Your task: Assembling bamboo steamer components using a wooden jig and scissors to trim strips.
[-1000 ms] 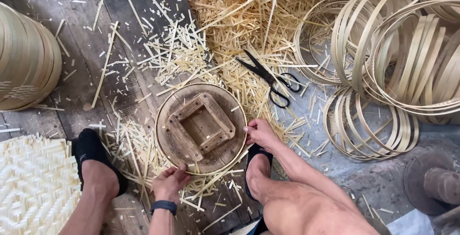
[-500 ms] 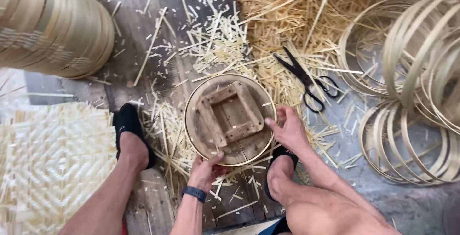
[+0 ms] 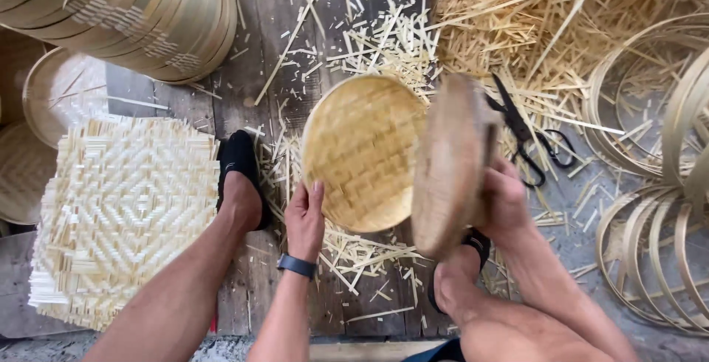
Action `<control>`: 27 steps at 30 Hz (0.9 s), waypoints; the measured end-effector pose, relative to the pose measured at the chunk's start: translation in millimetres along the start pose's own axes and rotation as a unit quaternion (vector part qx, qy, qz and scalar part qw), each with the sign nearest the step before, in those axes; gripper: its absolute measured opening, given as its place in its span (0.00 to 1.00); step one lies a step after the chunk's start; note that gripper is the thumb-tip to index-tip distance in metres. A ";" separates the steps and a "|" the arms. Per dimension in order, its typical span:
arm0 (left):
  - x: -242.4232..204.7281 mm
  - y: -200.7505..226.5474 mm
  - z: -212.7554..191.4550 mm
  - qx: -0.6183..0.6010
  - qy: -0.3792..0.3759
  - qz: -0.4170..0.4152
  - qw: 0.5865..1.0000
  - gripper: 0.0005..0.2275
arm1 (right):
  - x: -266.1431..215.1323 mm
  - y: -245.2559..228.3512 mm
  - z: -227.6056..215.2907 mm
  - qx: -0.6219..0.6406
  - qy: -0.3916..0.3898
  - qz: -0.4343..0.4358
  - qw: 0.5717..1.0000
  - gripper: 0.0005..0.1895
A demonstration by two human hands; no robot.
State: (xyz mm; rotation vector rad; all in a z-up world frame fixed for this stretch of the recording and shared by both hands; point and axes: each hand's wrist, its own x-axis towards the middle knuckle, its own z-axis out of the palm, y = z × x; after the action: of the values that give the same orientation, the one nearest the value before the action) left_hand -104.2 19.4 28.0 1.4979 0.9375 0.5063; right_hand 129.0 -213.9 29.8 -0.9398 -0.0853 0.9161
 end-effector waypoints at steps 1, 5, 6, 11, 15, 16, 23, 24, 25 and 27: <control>3.8 -17.8 -12.3 0.074 -0.029 -0.212 0.974 0.18 | -10.9 -9.8 -2.3 0.024 0.002 -0.011 1.000 0.22; -10.7 -28.1 -7.4 0.014 -0.103 -0.546 0.831 0.17 | -43.0 -35.3 -25.6 0.074 0.000 -0.088 0.993 0.17; -1.6 -45.1 3.0 0.014 -0.104 -0.545 0.832 0.17 | -46.3 -41.0 -20.4 0.073 0.000 -0.089 0.993 0.17; 110.9 -43.7 52.6 -0.415 -0.070 -0.260 0.869 0.27 | -56.5 -37.7 -47.2 0.029 0.009 -0.138 0.990 0.15; 166.4 38.2 33.0 -0.169 -0.100 -0.184 0.963 0.36 | -34.4 -12.1 -42.8 0.049 -0.012 -0.115 0.992 0.18; 166.7 54.7 18.3 0.066 -0.191 -0.146 0.968 0.33 | -26.7 -8.7 -28.3 0.050 -0.004 -0.085 0.995 0.27; 129.3 69.8 -196.5 0.634 -0.312 0.005 0.707 0.31 | 39.4 69.3 -42.2 0.111 0.046 0.029 0.992 0.36; 116.9 62.4 -214.8 0.632 -0.315 0.002 0.708 0.31 | 38.7 77.2 -50.8 0.120 0.054 0.046 0.990 0.36; 104.8 55.4 -234.0 0.667 -0.291 -0.031 0.685 0.33 | 40.9 85.2 -54.1 0.129 0.063 0.062 0.988 0.36; 78.3 36.8 -261.5 0.699 -0.262 -0.070 0.662 0.35 | 40.4 80.0 -41.3 0.137 0.066 0.084 0.985 0.37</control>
State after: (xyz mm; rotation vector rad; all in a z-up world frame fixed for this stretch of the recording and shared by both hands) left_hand -252.4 242.8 91.2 2.6533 0.9268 -1.0546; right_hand 121.4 -192.0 -66.2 -0.7565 0.2322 0.9896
